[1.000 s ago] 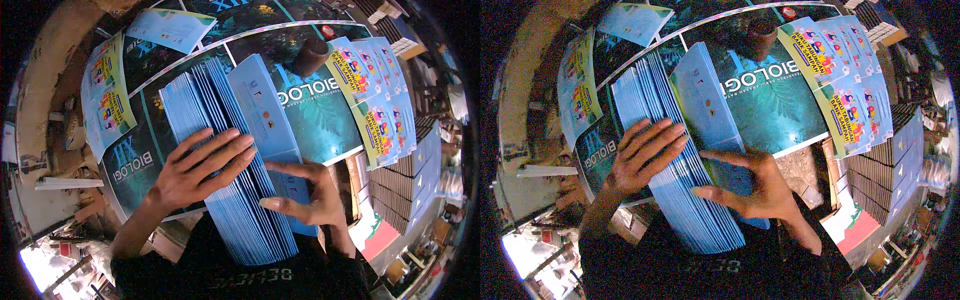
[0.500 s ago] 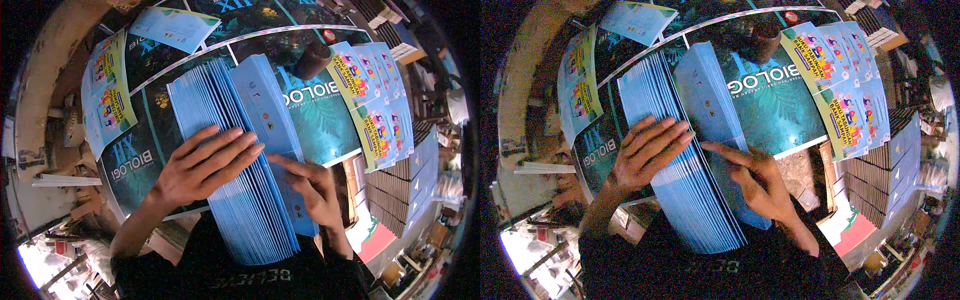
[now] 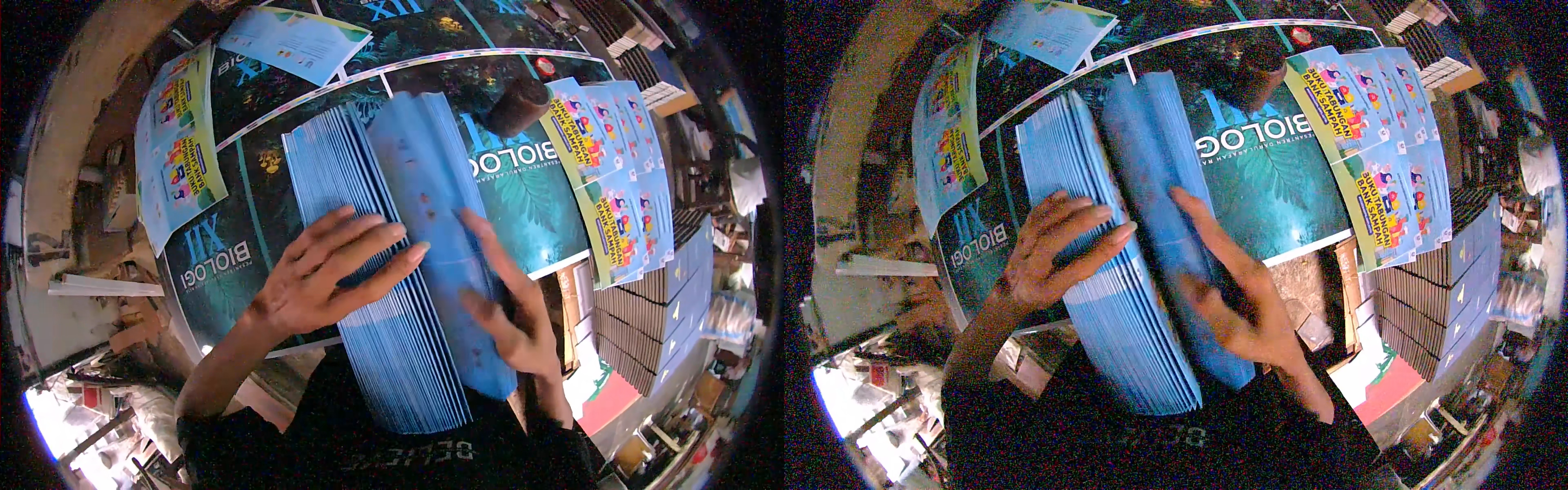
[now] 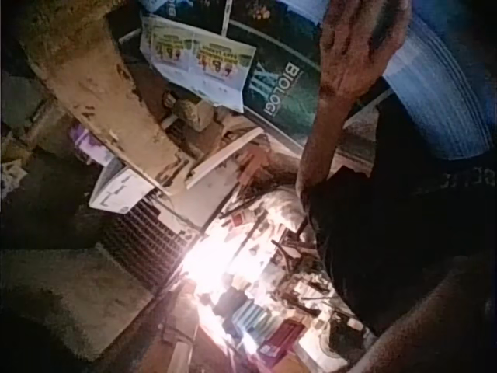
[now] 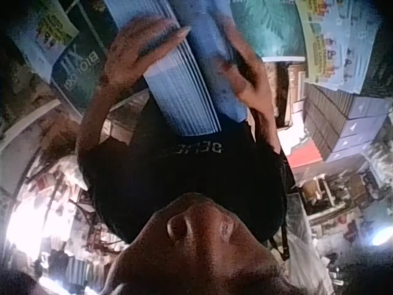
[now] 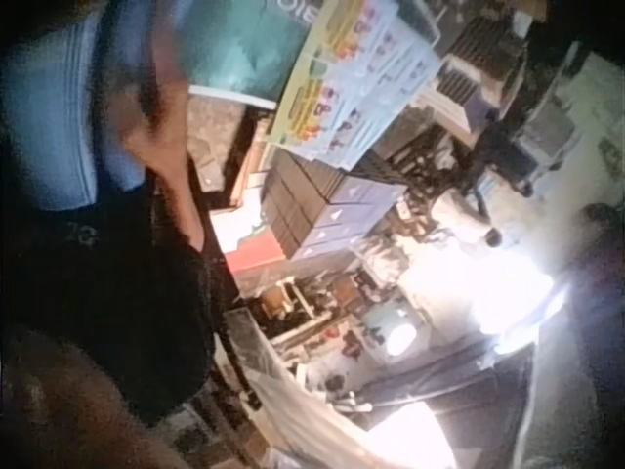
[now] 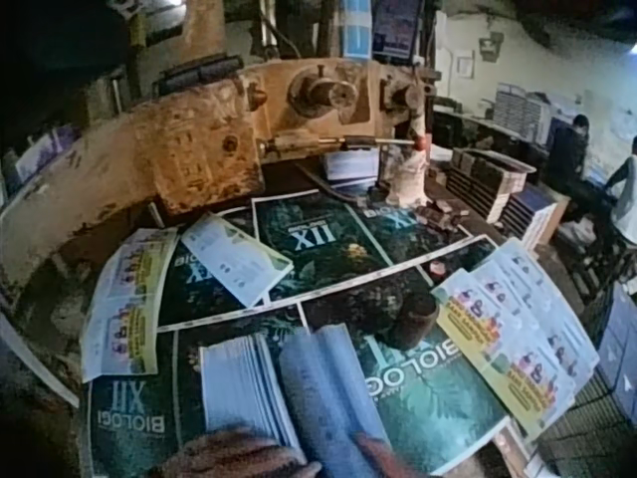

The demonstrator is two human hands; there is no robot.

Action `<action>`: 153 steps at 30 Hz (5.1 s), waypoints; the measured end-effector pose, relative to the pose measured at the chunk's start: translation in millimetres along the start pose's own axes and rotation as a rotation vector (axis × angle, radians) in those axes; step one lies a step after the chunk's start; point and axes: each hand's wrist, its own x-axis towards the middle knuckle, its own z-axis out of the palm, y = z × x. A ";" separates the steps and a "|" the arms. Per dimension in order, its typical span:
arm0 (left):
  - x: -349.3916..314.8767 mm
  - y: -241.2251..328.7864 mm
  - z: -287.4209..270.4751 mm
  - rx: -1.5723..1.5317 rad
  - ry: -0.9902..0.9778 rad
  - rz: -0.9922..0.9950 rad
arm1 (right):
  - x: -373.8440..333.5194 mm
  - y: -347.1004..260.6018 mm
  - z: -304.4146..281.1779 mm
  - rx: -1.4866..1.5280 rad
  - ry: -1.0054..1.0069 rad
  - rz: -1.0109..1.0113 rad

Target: The person folds printed paper covers by hand, presses the creases using a wooden block, and flips through and aligns them into a stack.

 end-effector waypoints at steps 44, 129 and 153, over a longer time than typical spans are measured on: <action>-2.7 -3.7 11.1 0.093 0.165 0.028 | 1.6 -7.8 9.3 -0.021 0.118 -0.021; -5.8 -6.7 18.4 0.046 0.228 0.006 | -2.3 -3.1 -7.2 -0.238 -0.271 0.048; -3.3 -8.9 22.8 0.023 0.245 0.023 | 2.0 -10.0 -6.0 -0.241 -0.285 0.086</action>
